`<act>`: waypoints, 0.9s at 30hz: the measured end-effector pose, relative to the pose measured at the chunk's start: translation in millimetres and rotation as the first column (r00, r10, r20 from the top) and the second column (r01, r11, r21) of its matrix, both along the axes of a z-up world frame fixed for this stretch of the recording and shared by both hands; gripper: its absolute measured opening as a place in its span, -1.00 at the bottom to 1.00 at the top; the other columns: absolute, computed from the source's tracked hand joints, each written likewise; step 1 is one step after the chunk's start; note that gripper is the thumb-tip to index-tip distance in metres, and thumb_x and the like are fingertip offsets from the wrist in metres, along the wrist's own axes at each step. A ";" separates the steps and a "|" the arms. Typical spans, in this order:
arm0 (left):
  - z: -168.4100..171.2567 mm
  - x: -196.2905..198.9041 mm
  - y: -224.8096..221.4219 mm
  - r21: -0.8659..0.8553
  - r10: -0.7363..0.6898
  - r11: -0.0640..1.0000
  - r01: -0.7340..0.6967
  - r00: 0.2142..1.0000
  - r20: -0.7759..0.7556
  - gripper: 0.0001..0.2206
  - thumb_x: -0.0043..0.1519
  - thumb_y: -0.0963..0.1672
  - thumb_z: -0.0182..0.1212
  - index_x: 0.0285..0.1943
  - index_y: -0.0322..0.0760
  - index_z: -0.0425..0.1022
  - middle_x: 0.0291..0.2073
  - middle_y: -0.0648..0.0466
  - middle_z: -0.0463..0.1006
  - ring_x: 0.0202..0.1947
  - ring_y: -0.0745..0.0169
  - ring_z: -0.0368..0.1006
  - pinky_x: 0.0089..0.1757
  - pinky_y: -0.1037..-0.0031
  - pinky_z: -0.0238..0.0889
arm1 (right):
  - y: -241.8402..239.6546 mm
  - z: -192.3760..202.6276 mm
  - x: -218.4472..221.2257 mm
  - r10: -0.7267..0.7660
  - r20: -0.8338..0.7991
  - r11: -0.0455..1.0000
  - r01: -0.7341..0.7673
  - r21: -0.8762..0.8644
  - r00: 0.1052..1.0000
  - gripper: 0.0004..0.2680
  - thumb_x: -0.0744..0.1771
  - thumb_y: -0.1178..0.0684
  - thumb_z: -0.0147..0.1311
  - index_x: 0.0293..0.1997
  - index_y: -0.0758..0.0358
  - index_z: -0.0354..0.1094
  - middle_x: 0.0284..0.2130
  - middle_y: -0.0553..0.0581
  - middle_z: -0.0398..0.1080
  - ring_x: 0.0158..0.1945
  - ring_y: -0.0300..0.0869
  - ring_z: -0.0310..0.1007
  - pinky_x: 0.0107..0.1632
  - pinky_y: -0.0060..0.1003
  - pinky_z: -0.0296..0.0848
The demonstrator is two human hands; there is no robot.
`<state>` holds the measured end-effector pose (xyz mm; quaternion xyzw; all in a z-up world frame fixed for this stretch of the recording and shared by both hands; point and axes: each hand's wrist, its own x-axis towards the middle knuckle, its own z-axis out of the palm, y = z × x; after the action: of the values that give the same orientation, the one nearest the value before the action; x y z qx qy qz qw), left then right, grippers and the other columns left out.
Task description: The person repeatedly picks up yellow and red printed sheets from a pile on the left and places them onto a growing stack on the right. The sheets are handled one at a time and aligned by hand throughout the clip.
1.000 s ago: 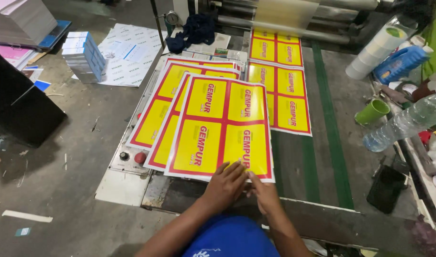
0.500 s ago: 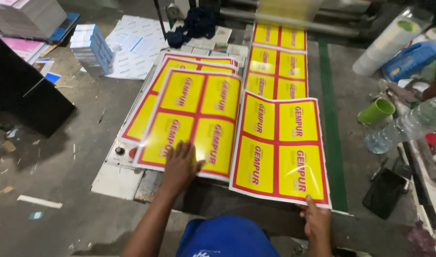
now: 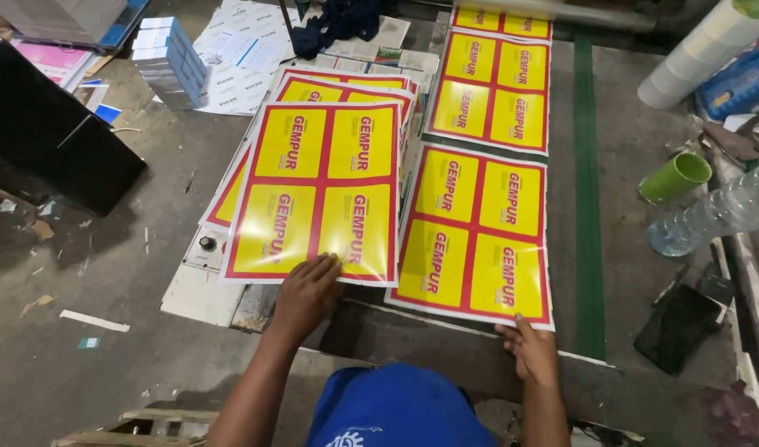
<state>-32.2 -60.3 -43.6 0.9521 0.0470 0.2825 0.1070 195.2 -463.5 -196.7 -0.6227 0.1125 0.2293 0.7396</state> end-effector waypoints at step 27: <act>-3.5 65.2 -78.7 -0.055 -0.033 0.998 0.043 0.985 0.171 -0.74 0.17 -0.16 0.33 0.03 -0.31 0.55 0.02 -0.11 0.58 0.00 -0.12 0.50 -0.01 0.15 0.36 | 140.6 35.5 -21.5 0.508 0.238 0.833 -0.542 0.105 0.827 -0.69 0.34 -0.04 0.12 0.19 0.19 0.36 -0.08 0.08 0.55 -0.16 -0.25 0.53 -0.31 -0.32 0.47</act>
<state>33.0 -139.0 -47.1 0.9217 0.0280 0.3592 0.1437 173.7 -322.9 -161.2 -0.5846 -0.1586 0.3692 0.7048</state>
